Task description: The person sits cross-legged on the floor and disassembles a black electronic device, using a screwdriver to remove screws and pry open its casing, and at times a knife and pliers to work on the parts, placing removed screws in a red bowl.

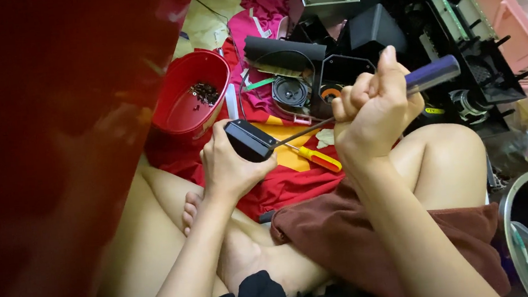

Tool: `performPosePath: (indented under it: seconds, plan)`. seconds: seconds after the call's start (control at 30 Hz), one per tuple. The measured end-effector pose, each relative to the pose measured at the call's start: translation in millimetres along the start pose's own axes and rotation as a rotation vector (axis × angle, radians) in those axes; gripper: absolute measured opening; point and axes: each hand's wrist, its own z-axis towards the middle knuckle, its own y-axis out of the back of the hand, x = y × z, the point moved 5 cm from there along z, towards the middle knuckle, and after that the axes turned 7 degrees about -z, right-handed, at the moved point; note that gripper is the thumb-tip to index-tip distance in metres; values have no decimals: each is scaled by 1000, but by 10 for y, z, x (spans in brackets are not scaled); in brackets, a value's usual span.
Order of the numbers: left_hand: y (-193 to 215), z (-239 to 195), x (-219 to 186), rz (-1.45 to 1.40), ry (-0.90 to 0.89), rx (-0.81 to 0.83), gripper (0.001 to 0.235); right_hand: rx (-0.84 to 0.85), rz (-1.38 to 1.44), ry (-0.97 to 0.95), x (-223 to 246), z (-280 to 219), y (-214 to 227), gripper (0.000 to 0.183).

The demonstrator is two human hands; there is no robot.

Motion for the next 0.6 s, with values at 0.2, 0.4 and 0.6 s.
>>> performPosePath:
  seconds: [0.2, 0.4, 0.6]
  plan:
    - [-5, 4, 50, -68, -22, -50, 76, -27, 26, -59, -17, -11, 70, 44]
    - [-5, 6, 73, -109, -46, -81, 77, -66, 51, -159, -71, 25, 221, 44]
    - [19, 2, 14, -105, -19, -61, 77, -88, 55, -211, -91, 67, 213, 43]
